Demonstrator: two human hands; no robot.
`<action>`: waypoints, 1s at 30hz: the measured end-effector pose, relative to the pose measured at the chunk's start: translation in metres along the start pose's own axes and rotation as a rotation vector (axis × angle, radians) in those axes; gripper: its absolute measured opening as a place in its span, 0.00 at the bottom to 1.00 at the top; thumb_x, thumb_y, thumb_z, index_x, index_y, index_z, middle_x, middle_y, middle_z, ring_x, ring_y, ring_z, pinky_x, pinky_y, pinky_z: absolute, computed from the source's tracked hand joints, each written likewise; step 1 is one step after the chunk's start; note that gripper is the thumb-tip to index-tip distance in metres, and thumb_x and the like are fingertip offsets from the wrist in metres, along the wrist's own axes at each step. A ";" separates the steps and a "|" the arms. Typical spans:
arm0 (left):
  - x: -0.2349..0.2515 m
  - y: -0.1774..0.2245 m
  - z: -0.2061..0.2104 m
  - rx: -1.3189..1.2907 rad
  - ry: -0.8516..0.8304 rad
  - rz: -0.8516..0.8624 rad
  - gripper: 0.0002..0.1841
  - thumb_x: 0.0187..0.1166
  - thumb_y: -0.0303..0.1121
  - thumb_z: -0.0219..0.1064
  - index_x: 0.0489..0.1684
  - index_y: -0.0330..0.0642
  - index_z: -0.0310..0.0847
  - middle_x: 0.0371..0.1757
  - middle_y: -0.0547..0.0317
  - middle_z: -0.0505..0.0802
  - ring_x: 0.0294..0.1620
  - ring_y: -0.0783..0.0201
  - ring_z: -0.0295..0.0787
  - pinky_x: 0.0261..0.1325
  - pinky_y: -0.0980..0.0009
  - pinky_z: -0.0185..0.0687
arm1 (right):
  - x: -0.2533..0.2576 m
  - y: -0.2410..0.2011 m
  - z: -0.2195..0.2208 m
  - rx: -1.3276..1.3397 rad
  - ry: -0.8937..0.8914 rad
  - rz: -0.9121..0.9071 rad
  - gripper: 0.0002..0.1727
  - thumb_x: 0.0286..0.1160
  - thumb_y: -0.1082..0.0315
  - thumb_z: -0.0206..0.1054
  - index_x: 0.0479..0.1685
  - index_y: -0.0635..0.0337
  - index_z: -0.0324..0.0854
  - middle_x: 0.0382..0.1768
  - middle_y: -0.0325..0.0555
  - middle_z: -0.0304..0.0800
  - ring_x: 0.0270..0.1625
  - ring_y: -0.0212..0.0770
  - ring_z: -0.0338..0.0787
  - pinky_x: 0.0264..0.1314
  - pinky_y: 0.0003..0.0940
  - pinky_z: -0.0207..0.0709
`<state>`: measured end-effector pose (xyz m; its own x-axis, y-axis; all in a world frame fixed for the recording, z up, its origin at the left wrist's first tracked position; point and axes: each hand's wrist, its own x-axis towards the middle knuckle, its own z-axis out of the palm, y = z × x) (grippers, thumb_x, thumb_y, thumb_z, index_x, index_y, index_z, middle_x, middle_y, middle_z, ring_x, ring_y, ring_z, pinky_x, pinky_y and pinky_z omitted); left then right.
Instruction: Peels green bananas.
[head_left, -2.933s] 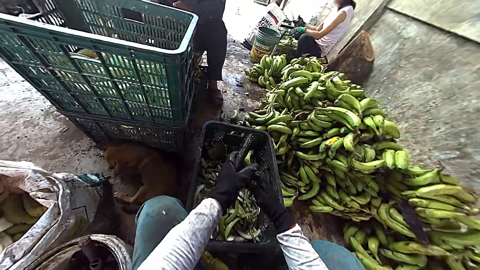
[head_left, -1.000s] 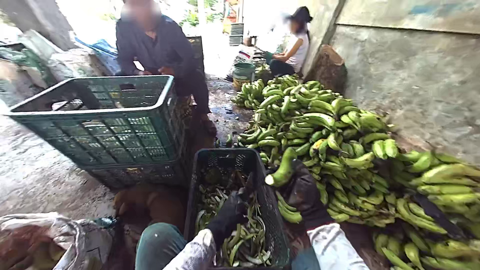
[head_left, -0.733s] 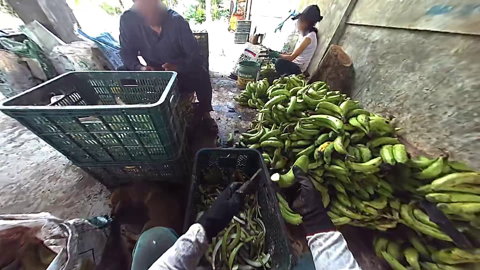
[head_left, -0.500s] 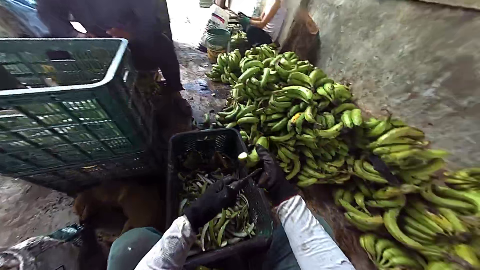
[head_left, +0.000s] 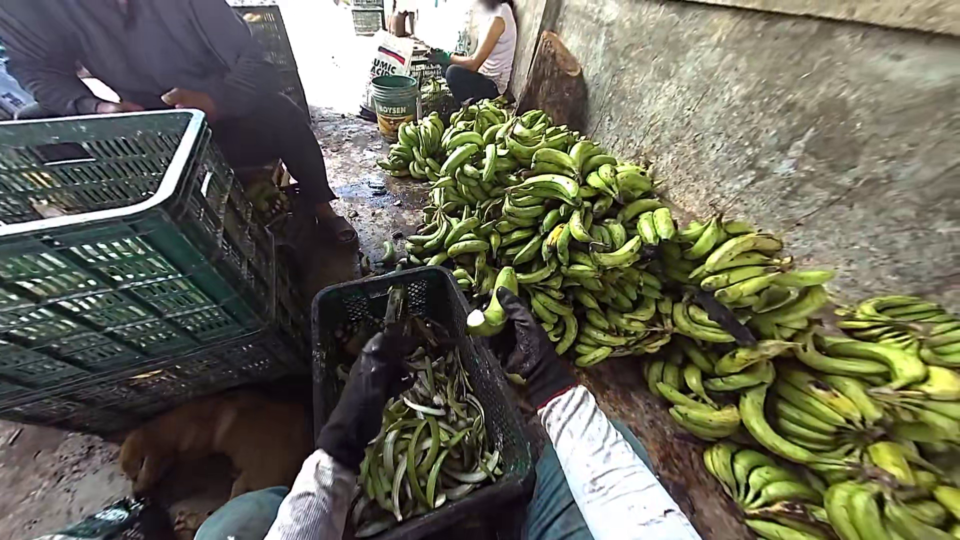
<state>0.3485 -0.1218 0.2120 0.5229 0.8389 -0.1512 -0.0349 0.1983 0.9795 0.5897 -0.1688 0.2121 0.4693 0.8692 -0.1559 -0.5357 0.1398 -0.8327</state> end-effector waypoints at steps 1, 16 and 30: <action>-0.001 0.003 -0.001 0.035 0.011 0.010 0.26 0.91 0.53 0.49 0.76 0.46 0.73 0.48 0.57 0.90 0.38 0.64 0.87 0.41 0.66 0.87 | -0.001 -0.003 0.001 0.009 0.012 0.002 0.21 0.92 0.52 0.51 0.65 0.57 0.75 0.41 0.52 0.89 0.38 0.43 0.91 0.37 0.37 0.87; -0.037 0.001 0.038 0.426 -0.081 0.069 0.28 0.85 0.62 0.53 0.76 0.60 0.76 0.53 0.65 0.92 0.47 0.69 0.89 0.51 0.58 0.87 | -0.011 0.012 0.026 -0.686 0.155 -0.419 0.26 0.91 0.55 0.50 0.75 0.66 0.71 0.54 0.52 0.86 0.53 0.35 0.87 0.60 0.33 0.82; 0.011 -0.018 -0.016 0.577 0.183 0.168 0.26 0.87 0.51 0.59 0.75 0.45 0.77 0.61 0.51 0.91 0.62 0.59 0.89 0.68 0.51 0.84 | -0.033 0.038 0.006 -0.198 -0.694 0.179 0.21 0.77 0.55 0.64 0.65 0.54 0.75 0.42 0.36 0.91 0.40 0.30 0.90 0.41 0.28 0.86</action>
<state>0.3413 -0.1082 0.1909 0.3938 0.9183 0.0406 0.3879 -0.2061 0.8984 0.5497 -0.1892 0.1889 -0.1997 0.9797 0.0189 -0.3954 -0.0630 -0.9164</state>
